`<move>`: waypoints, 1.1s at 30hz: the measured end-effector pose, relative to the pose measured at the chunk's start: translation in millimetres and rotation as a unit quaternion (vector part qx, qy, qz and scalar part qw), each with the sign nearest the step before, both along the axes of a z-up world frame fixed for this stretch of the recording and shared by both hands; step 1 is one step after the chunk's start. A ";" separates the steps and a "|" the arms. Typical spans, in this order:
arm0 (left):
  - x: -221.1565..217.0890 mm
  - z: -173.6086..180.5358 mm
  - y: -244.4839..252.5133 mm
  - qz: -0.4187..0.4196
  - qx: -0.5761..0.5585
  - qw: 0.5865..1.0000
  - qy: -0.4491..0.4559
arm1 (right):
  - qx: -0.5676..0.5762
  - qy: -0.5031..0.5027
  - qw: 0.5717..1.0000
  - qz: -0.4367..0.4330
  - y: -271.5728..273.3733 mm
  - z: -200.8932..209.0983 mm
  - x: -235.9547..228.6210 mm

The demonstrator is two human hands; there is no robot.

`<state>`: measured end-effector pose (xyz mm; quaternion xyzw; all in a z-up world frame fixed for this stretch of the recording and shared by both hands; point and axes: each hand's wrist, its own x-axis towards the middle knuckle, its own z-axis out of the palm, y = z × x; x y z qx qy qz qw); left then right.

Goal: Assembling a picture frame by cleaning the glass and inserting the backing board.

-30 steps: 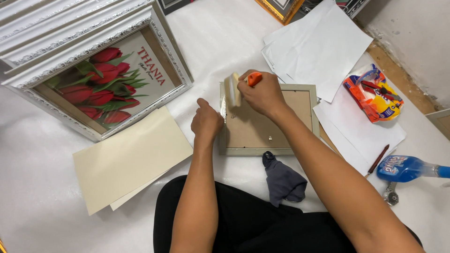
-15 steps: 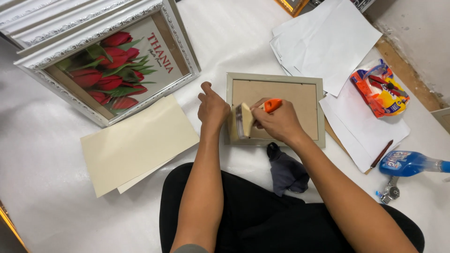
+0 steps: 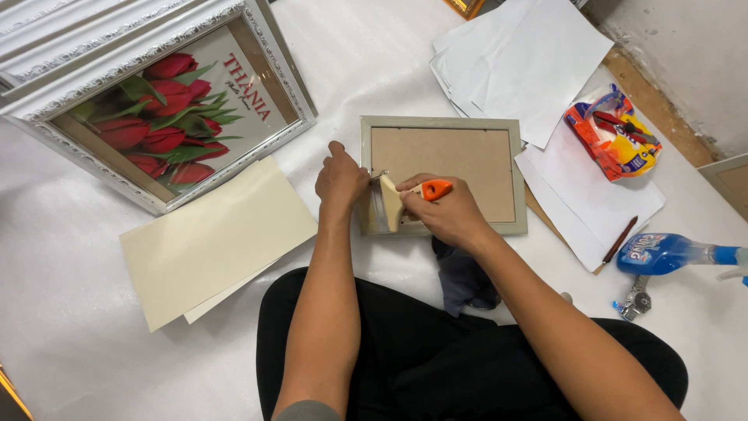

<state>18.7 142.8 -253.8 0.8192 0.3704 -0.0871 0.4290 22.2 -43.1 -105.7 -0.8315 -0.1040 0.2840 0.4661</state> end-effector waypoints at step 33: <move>-0.7 39.0 -15.9 -0.114 0.011 0.992 0.058 | -0.332 -0.161 0.929 -0.035 -112.3 -10.4 157.7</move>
